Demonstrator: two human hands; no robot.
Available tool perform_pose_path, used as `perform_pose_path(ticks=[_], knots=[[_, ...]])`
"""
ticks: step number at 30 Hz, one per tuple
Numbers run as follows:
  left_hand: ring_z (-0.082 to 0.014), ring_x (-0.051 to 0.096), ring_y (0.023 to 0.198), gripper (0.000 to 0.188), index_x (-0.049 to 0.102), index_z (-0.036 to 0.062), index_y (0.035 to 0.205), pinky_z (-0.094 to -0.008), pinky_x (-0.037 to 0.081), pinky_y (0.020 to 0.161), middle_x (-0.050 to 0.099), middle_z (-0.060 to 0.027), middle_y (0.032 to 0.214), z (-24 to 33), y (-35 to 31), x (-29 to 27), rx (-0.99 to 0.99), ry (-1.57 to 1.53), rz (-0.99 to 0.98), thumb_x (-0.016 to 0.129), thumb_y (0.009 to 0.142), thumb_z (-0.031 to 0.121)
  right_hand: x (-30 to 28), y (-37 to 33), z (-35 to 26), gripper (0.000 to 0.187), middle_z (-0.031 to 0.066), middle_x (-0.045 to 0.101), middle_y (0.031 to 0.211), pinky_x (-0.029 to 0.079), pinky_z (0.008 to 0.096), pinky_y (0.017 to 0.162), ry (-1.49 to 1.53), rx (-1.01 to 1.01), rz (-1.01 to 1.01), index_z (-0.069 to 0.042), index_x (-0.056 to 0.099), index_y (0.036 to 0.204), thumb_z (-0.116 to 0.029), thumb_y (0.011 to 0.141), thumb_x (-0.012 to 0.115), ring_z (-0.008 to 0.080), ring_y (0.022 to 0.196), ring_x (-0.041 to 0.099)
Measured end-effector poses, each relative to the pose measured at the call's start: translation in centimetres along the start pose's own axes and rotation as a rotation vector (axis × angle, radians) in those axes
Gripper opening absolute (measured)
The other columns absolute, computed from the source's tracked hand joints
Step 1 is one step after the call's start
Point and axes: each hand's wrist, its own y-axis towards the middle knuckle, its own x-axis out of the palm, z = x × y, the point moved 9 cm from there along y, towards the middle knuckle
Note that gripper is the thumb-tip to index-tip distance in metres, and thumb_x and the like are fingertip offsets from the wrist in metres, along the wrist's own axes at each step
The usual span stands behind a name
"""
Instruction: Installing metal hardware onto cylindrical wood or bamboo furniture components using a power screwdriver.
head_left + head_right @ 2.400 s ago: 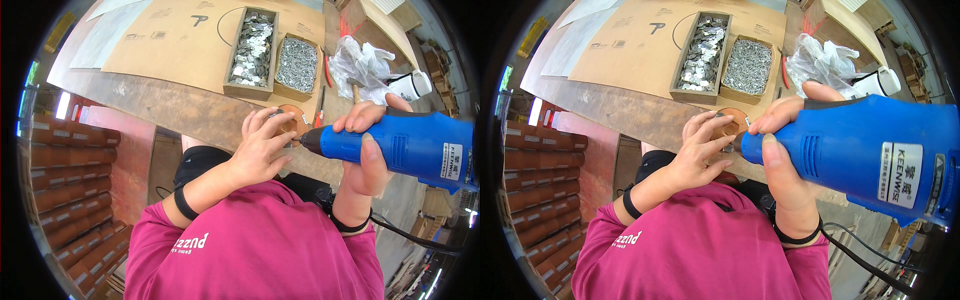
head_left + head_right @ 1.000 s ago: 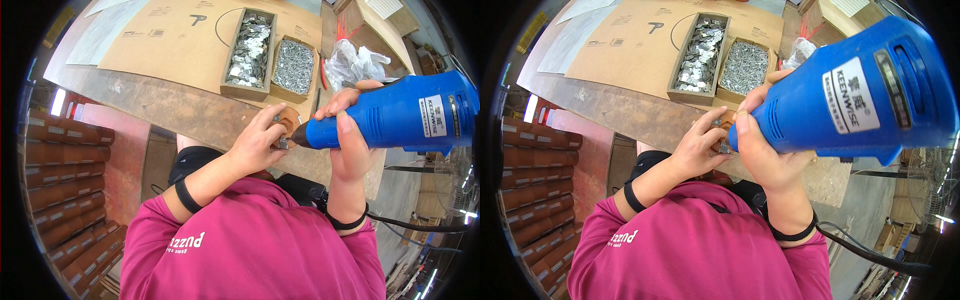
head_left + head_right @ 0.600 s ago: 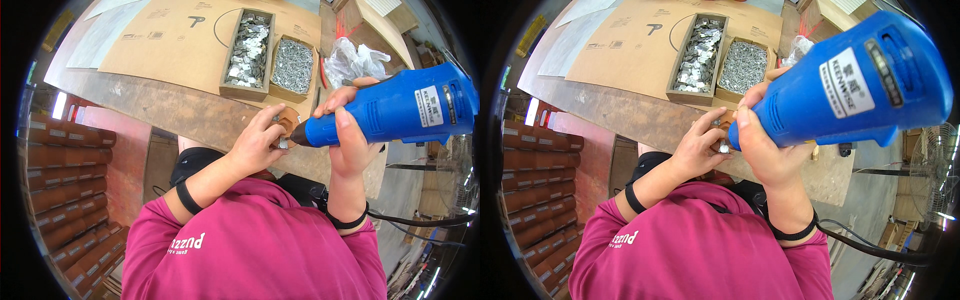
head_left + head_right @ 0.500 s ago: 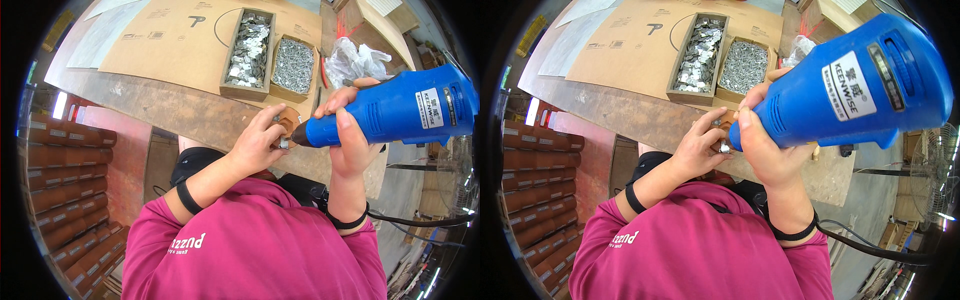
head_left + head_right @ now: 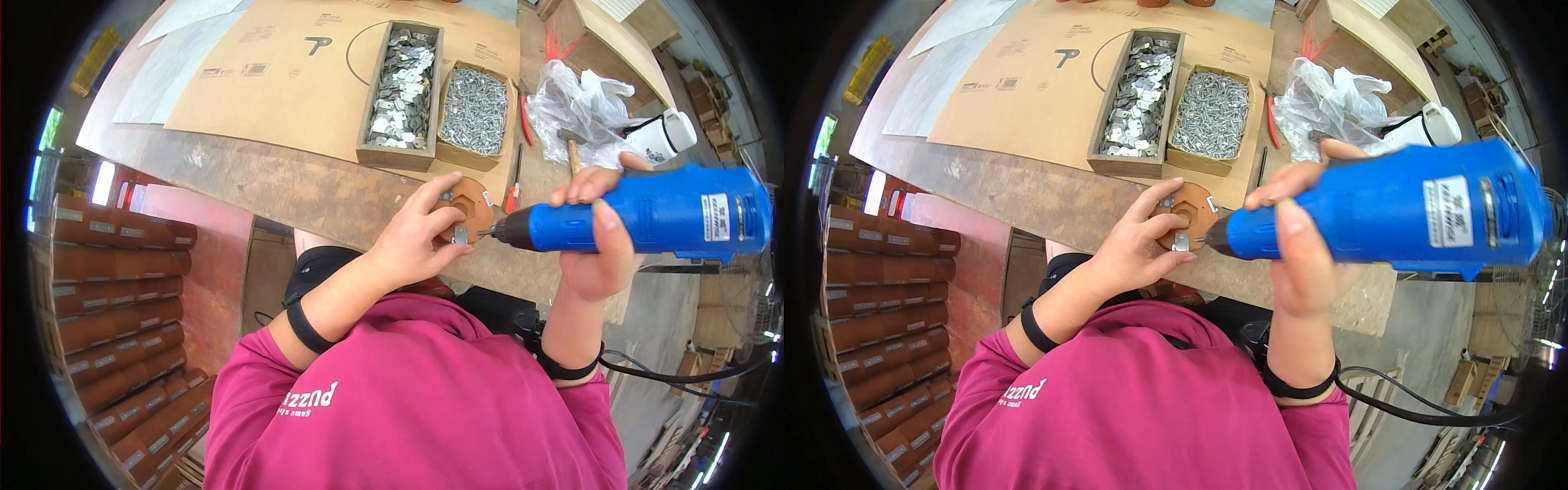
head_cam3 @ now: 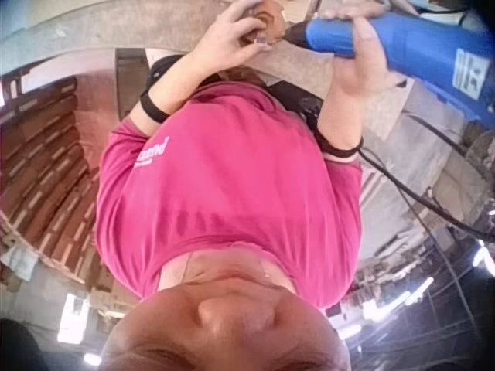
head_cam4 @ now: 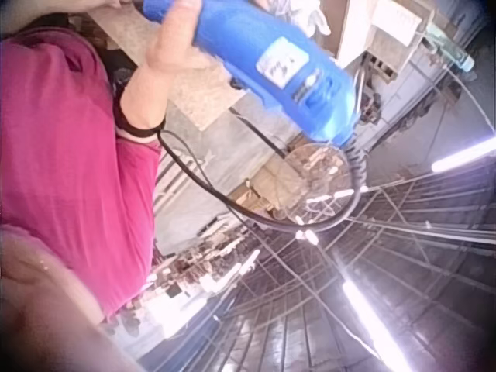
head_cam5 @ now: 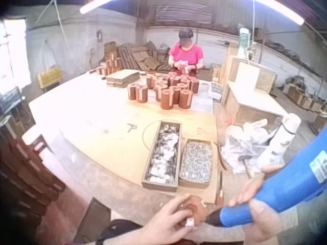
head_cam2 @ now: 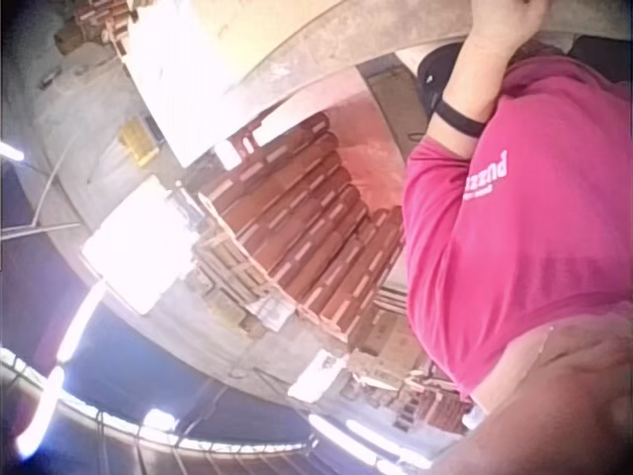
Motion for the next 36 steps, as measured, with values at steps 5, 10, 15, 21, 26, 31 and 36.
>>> perform_pose_path(ticks=[5, 10, 15, 21, 26, 31, 36], knots=[[-0.0313, 0.053, 0.094, 0.037, 0.054, 0.0003, 0.095, -0.0346, 0.047, 0.076, 0.033, -0.022, 0.126, -0.2, 0.1, 0.3, -0.069, -0.057, -0.152, 0.071, 0.064, 0.009, -4.4, -1.0, -0.1, 0.048, 0.0128, 0.051, 0.076, 0.047, 0.0346, 0.063, -0.032, -0.076, 0.185, 0.004, 0.032, 0.115, -0.004, 0.072, 0.052, 0.0195, 0.07, 0.05], [-0.0404, 0.035, 0.114, 0.041, 0.053, 0.0022, 0.089, -0.0455, 0.034, 0.092, 0.033, -0.0217, 0.126, 2.2, 1.0, 0.6, -0.012, 0.328, -0.056, 0.074, 0.058, 0.016, -7.7, -3.7, 3.3, 0.046, 0.0107, 0.052, 0.077, 0.047, 0.0347, 0.066, -0.334, -0.031, 0.297, 0.002, 0.035, 0.112, 0.0, 0.071, 0.056, 0.0196, 0.067, 0.054], [-0.0399, 0.031, 0.117, 0.039, 0.053, 0.0026, 0.085, -0.0474, 0.031, 0.095, 0.035, -0.0174, 0.127, 2.5, 1.6, 1.2, 0.037, 0.446, -0.152, 0.073, 0.054, 0.013, -9.8, -5.5, 6.5, 0.047, 0.0089, 0.054, 0.077, 0.047, 0.0301, 0.066, -0.317, 0.033, 0.357, 0.0, 0.035, 0.111, 0.003, 0.07, 0.057, 0.0166, 0.069, 0.056], [-0.0427, 0.033, 0.115, 0.045, 0.054, 0.0089, 0.101, -0.043, 0.033, 0.094, 0.033, -0.0221, 0.125, 0.4, -0.1, -2.1, -0.081, 0.424, -0.191, 0.064, 0.058, 0.0, -11.5, -6.6, 6.9, 0.045, 0.0084, 0.052, 0.08, 0.049, 0.0329, 0.065, -0.264, 0.061, 0.48, -0.003, 0.035, 0.113, 0.003, 0.073, 0.055, 0.0185, 0.069, 0.056], [-0.042, 0.04, 0.109, 0.047, 0.048, 0.0077, 0.097, -0.0403, 0.039, 0.089, 0.028, -0.0241, 0.125, 0.0, -1.4, -1.0, -0.297, 0.132, 0.055, 0.073, 0.059, 0.013, -11.1, -6.4, 6.7, 0.046, 0.0082, 0.052, 0.08, 0.049, 0.033, 0.065, -0.228, 0.055, 0.439, -0.003, 0.035, 0.114, 0.004, 0.073, 0.054, 0.0189, 0.07, 0.056], [-0.038, 0.044, 0.107, 0.043, 0.05, 0.0071, 0.088, -0.0379, 0.042, 0.085, 0.035, -0.0195, 0.122, -1.1, 0.6, 0.0, -0.222, 0.025, -0.074, 0.077, 0.057, 0.019, -11.6, -6.5, 7.2, 0.046, 0.0087, 0.051, 0.081, 0.049, 0.0331, 0.065, -0.229, 0.059, 0.427, -0.003, 0.033, 0.115, 0.005, 0.074, 0.053, 0.0187, 0.07, 0.055], [-0.0367, 0.044, 0.107, 0.042, 0.049, 0.0077, 0.09, -0.0379, 0.043, 0.084, 0.036, -0.0182, 0.121, -2.2, 1.8, 0.2, -0.174, -0.032, -0.221, 0.076, 0.059, 0.017, -11.3, -6.4, 7.0, 0.046, 0.009, 0.051, 0.081, 0.049, 0.0332, 0.065, -0.241, 0.043, 0.417, -0.003, 0.033, 0.115, 0.005, 0.074, 0.053, 0.0186, 0.07, 0.054]])
